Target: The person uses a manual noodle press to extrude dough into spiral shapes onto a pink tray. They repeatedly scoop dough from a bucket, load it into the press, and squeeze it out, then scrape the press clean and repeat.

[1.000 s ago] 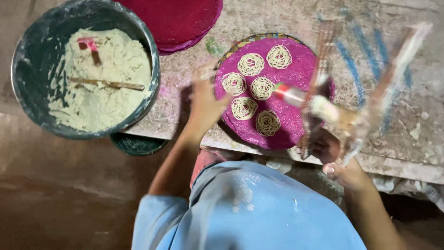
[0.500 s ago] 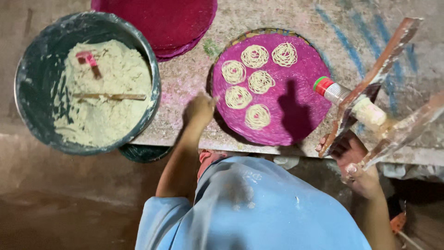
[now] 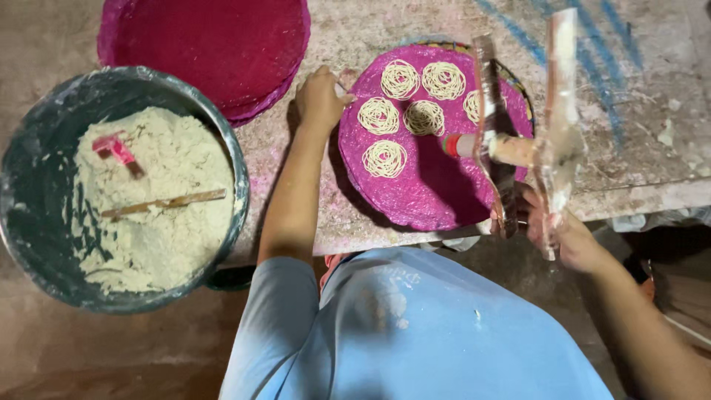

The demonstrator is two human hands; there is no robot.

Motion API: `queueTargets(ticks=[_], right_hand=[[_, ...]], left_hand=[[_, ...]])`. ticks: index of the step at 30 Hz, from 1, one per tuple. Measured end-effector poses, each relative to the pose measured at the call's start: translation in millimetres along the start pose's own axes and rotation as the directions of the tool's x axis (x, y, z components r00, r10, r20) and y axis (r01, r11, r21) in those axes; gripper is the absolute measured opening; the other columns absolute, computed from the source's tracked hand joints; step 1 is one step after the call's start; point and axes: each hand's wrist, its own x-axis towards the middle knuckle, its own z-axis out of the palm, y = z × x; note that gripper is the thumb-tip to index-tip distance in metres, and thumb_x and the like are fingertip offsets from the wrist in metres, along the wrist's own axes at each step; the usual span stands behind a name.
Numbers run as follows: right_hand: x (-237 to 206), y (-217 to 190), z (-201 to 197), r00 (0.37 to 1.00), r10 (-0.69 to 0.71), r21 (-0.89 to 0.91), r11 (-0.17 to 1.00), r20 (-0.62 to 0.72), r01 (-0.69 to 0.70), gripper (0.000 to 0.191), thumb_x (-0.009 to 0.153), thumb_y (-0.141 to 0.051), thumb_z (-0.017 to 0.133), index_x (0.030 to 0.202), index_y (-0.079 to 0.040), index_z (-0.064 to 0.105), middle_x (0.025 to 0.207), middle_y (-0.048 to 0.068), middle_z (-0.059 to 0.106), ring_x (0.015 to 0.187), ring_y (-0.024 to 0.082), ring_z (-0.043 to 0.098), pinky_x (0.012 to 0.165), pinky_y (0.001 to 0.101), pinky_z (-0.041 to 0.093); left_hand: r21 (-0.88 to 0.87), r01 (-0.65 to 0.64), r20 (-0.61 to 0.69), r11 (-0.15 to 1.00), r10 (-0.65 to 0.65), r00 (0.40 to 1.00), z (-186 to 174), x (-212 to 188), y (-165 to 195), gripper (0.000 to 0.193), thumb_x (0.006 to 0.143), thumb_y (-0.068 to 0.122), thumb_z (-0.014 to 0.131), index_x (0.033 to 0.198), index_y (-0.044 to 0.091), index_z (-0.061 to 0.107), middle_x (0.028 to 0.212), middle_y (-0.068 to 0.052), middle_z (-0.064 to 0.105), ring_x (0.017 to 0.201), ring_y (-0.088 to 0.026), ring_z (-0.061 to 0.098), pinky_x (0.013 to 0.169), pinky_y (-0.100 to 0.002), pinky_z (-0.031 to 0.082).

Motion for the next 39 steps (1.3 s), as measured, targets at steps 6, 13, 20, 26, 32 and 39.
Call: queueTargets(ticks=[6,13,20,26,32,39], right_hand=[[1.2,-104.5,63.6,0.929,-0.019,0.039,0.999,0.369,0.005,0.117,0.083,-0.086,0.047,0.151,0.009,0.042,0.113,0.015,0.067,0.092,0.022,0.062,0.076,0.0368,0.051],[13.5,-127.2,57.8,0.846,0.294,-0.003,0.945,0.445,-0.327,0.099,0.086,-0.078,0.043,0.142,0.003,0.050,0.119,0.021,0.069,0.103,0.028,0.067,0.092,0.0429,0.054],[54.7,-140.1,-12.8,0.825,0.564,-0.326,0.777,-0.020,-0.539,0.083,0.092,-0.069,0.039,0.141,-0.003,0.055,0.121,0.018,0.070,0.101,0.024,0.066,0.093,0.0434,0.055],[78.4,-176.9,36.4,0.849,0.525,-0.652,0.624,-0.057,-0.430,0.096,0.090,-0.079,0.023,0.151,-0.008,0.046,0.141,0.017,0.059,0.124,0.024,0.063,0.103,0.0433,0.053],[75.2,-189.4,55.7,0.806,0.586,-0.629,0.596,-0.083,-0.499,0.104,0.086,-0.085,0.023,0.137,-0.003,0.063,0.121,0.018,0.071,0.110,0.030,0.072,0.097,0.0444,0.057],[86.2,-192.7,53.1,0.866,0.437,-0.727,0.510,-0.242,-0.461,0.093,0.092,-0.080,0.028,0.128,-0.002,0.064,0.081,0.019,0.061,0.065,0.025,0.055,0.054,0.0436,0.049]], left_hand=[[-0.849,0.387,0.217,-0.360,0.431,0.876,9.8,-16.2,88.1,0.074,0.099,0.043,0.070,0.154,0.000,0.045,0.157,-0.022,0.053,0.150,-0.032,0.045,0.131,-0.044,0.030],[-0.572,0.517,0.041,-0.637,0.607,0.794,19.1,-31.4,123.1,0.082,0.089,0.033,0.069,0.163,0.011,0.041,0.153,-0.016,0.047,0.149,-0.033,0.038,0.128,-0.046,0.034],[-0.525,0.413,-0.074,-0.745,0.523,0.849,51.1,16.2,130.9,0.034,0.083,0.018,0.059,0.115,0.009,0.054,0.113,-0.008,0.055,0.116,-0.025,0.055,0.109,-0.040,0.043],[-0.367,0.352,-0.027,-0.861,0.388,0.921,65.7,28.2,117.7,0.032,0.081,0.024,0.059,0.110,0.013,0.052,0.101,-0.003,0.056,0.106,-0.024,0.058,0.113,-0.046,0.042],[-0.340,0.297,0.003,-0.892,0.315,0.949,92.9,18.5,109.3,0.026,0.090,0.032,0.056,0.107,0.013,0.052,0.098,-0.003,0.054,0.100,-0.022,0.056,0.105,-0.040,0.044],[-0.407,0.286,-0.037,-0.868,0.328,0.944,85.0,43.5,109.2,0.028,0.094,0.038,0.045,0.103,0.013,0.052,0.093,-0.003,0.052,0.096,-0.022,0.054,0.098,-0.042,0.045]])
